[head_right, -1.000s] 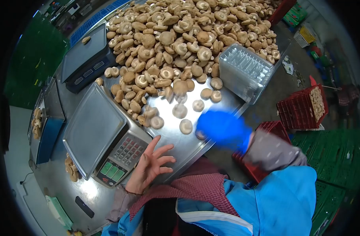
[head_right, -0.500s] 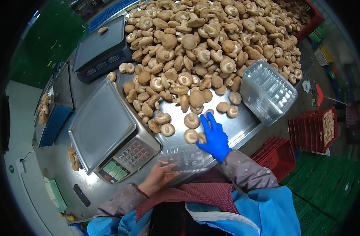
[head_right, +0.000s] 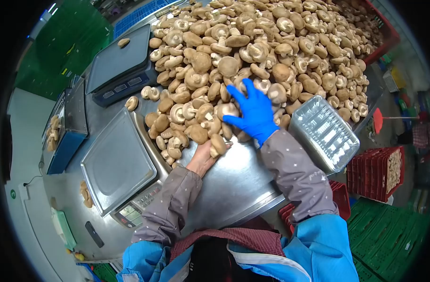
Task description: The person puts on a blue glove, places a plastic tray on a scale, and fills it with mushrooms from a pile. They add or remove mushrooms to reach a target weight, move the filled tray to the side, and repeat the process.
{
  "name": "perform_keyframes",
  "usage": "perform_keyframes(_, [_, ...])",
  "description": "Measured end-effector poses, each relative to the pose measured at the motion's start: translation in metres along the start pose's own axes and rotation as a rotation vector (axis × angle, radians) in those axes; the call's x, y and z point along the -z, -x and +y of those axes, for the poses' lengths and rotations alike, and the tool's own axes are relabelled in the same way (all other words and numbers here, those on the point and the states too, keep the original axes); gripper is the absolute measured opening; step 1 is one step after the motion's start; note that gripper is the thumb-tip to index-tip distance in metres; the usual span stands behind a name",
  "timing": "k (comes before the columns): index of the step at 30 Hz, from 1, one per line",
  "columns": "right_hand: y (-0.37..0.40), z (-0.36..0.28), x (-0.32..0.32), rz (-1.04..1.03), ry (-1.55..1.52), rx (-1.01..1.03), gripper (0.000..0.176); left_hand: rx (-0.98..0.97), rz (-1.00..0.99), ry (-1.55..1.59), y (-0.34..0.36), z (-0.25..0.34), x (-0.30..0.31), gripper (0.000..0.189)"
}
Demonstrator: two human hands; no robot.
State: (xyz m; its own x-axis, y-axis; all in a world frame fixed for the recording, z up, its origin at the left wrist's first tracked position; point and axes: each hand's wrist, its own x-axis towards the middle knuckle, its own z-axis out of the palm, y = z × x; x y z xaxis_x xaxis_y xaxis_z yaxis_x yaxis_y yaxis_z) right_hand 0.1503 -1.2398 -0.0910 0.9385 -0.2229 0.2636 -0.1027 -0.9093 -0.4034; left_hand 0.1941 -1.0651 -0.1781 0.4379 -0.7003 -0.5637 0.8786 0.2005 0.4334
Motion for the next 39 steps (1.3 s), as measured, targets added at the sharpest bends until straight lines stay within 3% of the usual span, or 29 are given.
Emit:
perform_keyframes(1, [0.009,-0.002,-0.017,0.095,0.001,0.032,0.063,-0.005,0.005,-0.001,0.003,-0.003,0.002,0.033])
perform_keyframes(3, [0.023,-0.016,-0.017,0.036,-0.134,0.004,0.051,-0.141,-0.004,-0.083,0.015,-0.015,0.004,0.037])
perform_keyframes(7, [0.058,-0.019,-0.022,-0.047,-0.365,-0.042,0.042,-0.12,-0.018,0.101,0.072,-0.027,0.011,0.063])
perform_keyframes(9, [0.066,-0.012,-0.023,0.063,-0.958,-0.416,0.028,-0.091,-0.046,0.104,0.088,-0.032,0.018,0.074])
perform_keyframes(11, [0.065,-0.017,0.006,0.035,-1.116,-0.548,0.027,-0.05,-0.097,0.11,0.109,-0.029,0.011,0.075])
perform_keyframes(13, [0.07,-0.007,0.01,0.038,-1.492,-0.772,0.029,-0.05,-0.109,0.117,0.125,-0.025,0.011,0.077])
perform_keyframes(15, [0.072,0.006,0.012,0.123,-1.727,-0.825,0.031,-0.041,-0.118,0.081,0.144,-0.015,0.005,0.076])
perform_keyframes(16, [0.07,0.001,0.022,0.127,-1.677,-0.759,0.033,-0.063,-0.135,0.061,0.154,-0.011,0.006,0.074])
perform_keyframes(17, [0.065,-0.003,0.032,0.161,-1.938,-0.854,0.032,-0.074,-0.131,0.065,0.165,-0.005,0.004,0.074])
perform_keyframes(19, [0.061,-0.014,0.045,0.034,-2.082,-0.67,0.034,-0.073,-0.094,0.042,0.187,0.011,0.005,0.073])
perform_keyframes(21, [0.05,-0.053,0.059,-0.047,-2.057,-0.562,0.035,-0.096,-0.087,0.049,0.203,0.026,0.016,0.073])
perform_keyframes(23, [0.035,-0.118,0.067,-0.049,-1.301,-0.386,0.036,-0.134,-0.121,-0.004,0.222,0.044,0.027,0.072])
perform_keyframes(27, [0.016,-0.203,0.051,-0.319,-0.816,0.006,0.04,-0.212,-0.031,-0.048,0.257,0.079,0.05,0.072])
perform_keyframes(30, [-0.003,-0.247,0.008,-0.389,-0.857,0.223,0.043,-0.309,-0.01,-0.086,0.277,0.107,0.08,0.074])
perform_keyframes(35, [-0.032,-0.303,-0.051,-0.445,-0.762,0.237,0.044,-0.468,0.204,-0.225,0.298,0.147,0.136,0.074])
perform_keyframes(37, [-0.038,-0.317,-0.076,-0.336,-0.66,0.302,0.041,-0.49,0.266,-0.275,0.304,0.158,0.15,0.071])
perform_keyframes(39, [-0.044,-0.323,-0.089,-0.396,-0.643,0.335,0.04,-0.443,0.393,-0.388,0.304,0.162,0.167,0.068])
